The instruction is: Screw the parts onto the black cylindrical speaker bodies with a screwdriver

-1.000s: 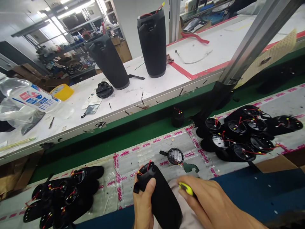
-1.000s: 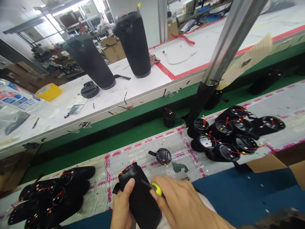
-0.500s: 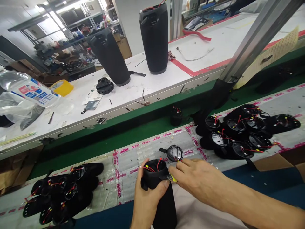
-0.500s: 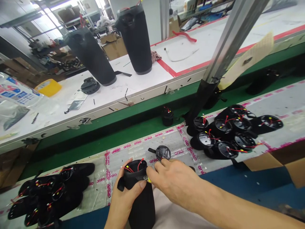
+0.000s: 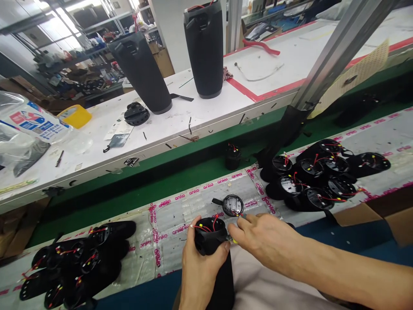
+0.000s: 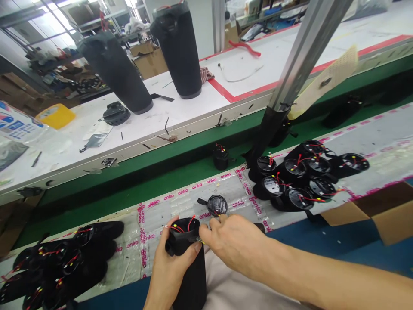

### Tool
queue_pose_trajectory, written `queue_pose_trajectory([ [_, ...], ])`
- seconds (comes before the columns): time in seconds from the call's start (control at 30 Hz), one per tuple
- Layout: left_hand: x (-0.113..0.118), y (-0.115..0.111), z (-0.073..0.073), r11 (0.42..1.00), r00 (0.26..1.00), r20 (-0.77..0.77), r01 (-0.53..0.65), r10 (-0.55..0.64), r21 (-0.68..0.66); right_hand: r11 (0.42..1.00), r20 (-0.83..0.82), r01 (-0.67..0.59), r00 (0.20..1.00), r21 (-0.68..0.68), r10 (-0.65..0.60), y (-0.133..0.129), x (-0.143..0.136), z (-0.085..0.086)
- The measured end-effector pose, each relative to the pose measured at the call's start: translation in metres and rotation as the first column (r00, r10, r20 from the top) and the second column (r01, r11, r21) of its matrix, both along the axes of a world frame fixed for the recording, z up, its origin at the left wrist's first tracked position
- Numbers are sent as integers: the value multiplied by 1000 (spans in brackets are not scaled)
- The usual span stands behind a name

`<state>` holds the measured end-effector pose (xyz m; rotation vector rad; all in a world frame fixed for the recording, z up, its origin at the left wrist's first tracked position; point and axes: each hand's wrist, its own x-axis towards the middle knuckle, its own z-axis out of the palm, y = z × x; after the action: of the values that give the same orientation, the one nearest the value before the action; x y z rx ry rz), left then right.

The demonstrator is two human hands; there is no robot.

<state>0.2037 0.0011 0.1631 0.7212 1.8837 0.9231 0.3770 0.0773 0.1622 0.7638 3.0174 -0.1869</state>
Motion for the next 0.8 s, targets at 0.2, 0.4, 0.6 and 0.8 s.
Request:
queue_pose_trajectory([
  [0.2, -17, -2, -18, 985, 876, 472, -153, 98, 79, 867, -282, 152, 907, -475, -313, 8, 6, 3],
  [0.4, -22, -7, -34, 952, 704, 671, -307, 232, -7, 840, -266, 220, 882, -496, -389, -7, 8, -9],
  [0.6, -20, -6, -27, 958, 719, 668, -285, 192, 32, 964, -190, 109, 969, -243, -157, 3, -1, 1],
  [0.8, -16, -3, -15, 969, 767, 639, -195, 56, 149, 997, -165, 7, 986, -81, -21, 11, 0, 6],
])
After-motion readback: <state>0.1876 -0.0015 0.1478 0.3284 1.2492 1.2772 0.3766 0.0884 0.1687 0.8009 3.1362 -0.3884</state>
